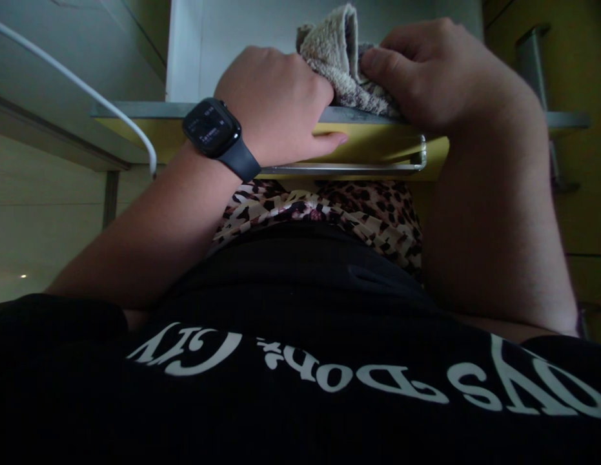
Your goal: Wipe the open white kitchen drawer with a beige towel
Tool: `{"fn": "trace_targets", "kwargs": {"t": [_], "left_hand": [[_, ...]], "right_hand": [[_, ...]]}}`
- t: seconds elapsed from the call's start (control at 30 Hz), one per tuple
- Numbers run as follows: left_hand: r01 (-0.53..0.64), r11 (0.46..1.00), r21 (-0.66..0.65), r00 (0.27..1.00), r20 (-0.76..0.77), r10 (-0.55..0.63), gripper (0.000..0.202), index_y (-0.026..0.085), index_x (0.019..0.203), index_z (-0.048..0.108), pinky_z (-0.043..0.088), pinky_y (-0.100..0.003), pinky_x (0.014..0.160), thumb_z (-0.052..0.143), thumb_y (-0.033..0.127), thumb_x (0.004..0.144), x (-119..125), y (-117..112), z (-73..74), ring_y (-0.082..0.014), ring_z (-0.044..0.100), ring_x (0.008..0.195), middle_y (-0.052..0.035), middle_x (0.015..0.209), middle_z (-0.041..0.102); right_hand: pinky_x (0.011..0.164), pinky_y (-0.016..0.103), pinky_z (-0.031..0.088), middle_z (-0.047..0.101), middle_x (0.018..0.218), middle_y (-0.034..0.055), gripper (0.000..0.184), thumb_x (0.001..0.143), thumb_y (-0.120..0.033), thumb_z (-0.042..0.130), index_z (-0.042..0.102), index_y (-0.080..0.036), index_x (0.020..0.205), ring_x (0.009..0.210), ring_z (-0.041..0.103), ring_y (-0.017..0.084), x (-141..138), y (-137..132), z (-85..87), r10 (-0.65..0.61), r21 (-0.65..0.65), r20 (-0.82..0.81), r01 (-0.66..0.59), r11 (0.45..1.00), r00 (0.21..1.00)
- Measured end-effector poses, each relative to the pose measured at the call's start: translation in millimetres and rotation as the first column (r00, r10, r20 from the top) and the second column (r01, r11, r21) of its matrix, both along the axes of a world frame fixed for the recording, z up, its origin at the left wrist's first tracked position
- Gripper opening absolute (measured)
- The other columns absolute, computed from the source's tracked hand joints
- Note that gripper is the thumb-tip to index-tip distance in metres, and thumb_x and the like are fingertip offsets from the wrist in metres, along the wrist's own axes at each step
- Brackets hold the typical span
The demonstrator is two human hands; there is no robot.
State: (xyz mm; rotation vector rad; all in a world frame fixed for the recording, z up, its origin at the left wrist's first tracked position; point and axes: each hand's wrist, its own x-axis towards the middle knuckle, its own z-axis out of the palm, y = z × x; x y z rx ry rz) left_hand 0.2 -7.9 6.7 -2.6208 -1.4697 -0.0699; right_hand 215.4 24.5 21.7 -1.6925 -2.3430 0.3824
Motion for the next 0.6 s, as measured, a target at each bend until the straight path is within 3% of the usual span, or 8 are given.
{"fn": "trace_targets", "kwargs": {"t": [0.23,0.4,0.6], "left_hand": [[0.014,1.000,0.018,1.000,0.006,-0.015,0.074,0.007,0.120,0.078,0.056,-0.061,0.095,0.046,0.070,0.097,-0.8,0.3,-0.7,-0.0476,0.072,0.118,-0.0231,0.112,0.076],[0.022,0.999,0.023,1.000,0.007,-0.022,0.075,0.007,0.120,0.078,0.056,-0.062,0.092,0.046,0.070,0.096,-0.9,0.7,-1.1,-0.0503,0.072,0.115,-0.0236,0.110,0.076],[0.017,0.999,0.028,1.000,-0.004,-0.017,0.072,0.009,0.120,0.078,0.056,-0.057,0.093,0.046,0.070,0.097,-0.4,-0.2,-0.1,-0.0450,0.073,0.115,-0.0220,0.110,0.076]], "right_hand": [[0.066,0.031,0.022,0.039,0.067,-0.0014,0.043,0.102,-0.053,0.048,0.051,-0.018,0.077,0.063,0.033,0.011,-0.5,-0.3,-0.7,0.008,0.009,-0.009,-0.008,1.000,1.000],[0.067,0.031,0.022,0.039,0.067,-0.0016,0.043,0.102,-0.054,0.049,0.052,-0.018,0.078,0.064,0.034,0.011,-0.1,0.3,0.2,0.010,0.005,-0.010,-0.010,1.000,1.000],[0.068,0.031,0.023,0.041,0.069,-0.0008,0.041,0.101,-0.053,0.049,0.053,-0.019,0.079,0.066,0.035,0.012,-0.2,-0.2,0.8,0.004,-0.001,-0.011,-0.004,1.000,1.000]]}}
